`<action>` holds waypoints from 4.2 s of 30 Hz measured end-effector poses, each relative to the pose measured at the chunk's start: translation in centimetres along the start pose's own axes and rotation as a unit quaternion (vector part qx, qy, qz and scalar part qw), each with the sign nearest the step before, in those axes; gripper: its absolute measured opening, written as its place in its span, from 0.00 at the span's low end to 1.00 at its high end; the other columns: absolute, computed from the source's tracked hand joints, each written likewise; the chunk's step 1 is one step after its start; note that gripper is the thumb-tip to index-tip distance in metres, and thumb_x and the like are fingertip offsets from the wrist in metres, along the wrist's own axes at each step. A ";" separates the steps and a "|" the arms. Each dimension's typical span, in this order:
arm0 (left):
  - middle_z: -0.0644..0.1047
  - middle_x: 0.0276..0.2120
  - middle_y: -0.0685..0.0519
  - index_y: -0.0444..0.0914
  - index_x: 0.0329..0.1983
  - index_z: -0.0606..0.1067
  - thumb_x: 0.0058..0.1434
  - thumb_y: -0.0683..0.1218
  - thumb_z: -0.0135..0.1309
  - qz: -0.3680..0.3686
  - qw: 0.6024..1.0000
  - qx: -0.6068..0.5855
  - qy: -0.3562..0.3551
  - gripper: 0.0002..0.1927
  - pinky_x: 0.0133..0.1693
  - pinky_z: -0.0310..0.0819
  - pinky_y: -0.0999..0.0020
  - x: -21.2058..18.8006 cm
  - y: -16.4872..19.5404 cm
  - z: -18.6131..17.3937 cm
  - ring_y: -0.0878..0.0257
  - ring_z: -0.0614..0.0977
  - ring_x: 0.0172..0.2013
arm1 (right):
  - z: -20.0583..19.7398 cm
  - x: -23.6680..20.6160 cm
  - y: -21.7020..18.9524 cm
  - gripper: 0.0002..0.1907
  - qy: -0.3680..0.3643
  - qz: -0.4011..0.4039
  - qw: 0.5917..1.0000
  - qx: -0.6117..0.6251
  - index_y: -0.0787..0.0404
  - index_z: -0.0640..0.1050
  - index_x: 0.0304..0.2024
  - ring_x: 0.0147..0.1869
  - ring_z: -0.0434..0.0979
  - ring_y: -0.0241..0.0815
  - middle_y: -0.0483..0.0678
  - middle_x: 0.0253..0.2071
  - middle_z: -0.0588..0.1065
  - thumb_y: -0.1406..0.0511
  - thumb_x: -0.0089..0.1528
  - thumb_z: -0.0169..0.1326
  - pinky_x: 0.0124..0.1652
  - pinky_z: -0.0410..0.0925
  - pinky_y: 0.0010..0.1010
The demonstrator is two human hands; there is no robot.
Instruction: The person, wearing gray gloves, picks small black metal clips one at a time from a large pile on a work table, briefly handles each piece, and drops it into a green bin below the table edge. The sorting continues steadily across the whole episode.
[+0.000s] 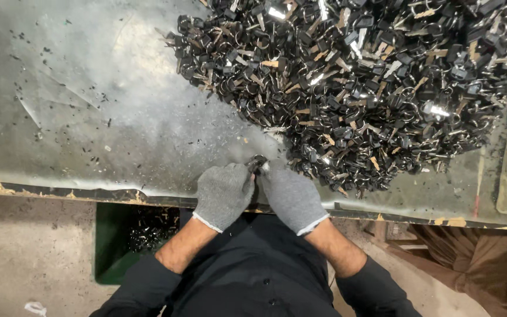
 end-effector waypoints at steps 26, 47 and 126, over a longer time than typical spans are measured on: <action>0.79 0.37 0.45 0.39 0.46 0.78 0.54 0.44 0.61 0.068 0.997 -0.038 0.024 0.16 0.44 0.72 0.46 1.5 -1.0 0.3 0.44 0.78 0.44 | -0.4 -2.1 -0.2 0.19 0.047 -0.041 0.996 0.065 0.64 0.70 0.54 0.36 0.82 0.61 0.62 0.42 0.77 0.62 0.63 0.53 0.30 0.75 0.47; 0.77 0.45 0.39 0.34 0.45 0.74 0.55 0.40 0.55 0.156 0.987 -0.019 0.046 0.14 0.46 0.72 0.46 2.0 -0.5 -0.1 0.40 0.79 0.45 | 0.4 0.2 -1.7 0.15 -0.038 -0.010 0.993 -0.108 0.71 0.70 0.52 0.31 0.83 0.54 0.60 0.33 0.78 0.69 0.64 0.50 0.26 0.76 0.42; 0.77 0.36 0.39 0.37 0.37 0.78 0.54 0.39 0.54 0.092 0.995 -0.045 0.013 0.07 0.39 0.74 0.48 1.3 -0.5 0.6 0.42 0.79 0.40 | 0.9 -0.6 -1.0 0.23 0.068 -0.007 0.998 0.017 0.66 0.61 0.63 0.52 0.80 0.64 0.69 0.49 0.76 0.66 0.67 0.49 0.45 0.76 0.50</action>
Point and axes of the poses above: each hand's wrist, its own x-axis towards the middle knuckle, its own z-axis out of the palm, y = z × x, the point moved 4 cm from there along x, towards the middle knuckle
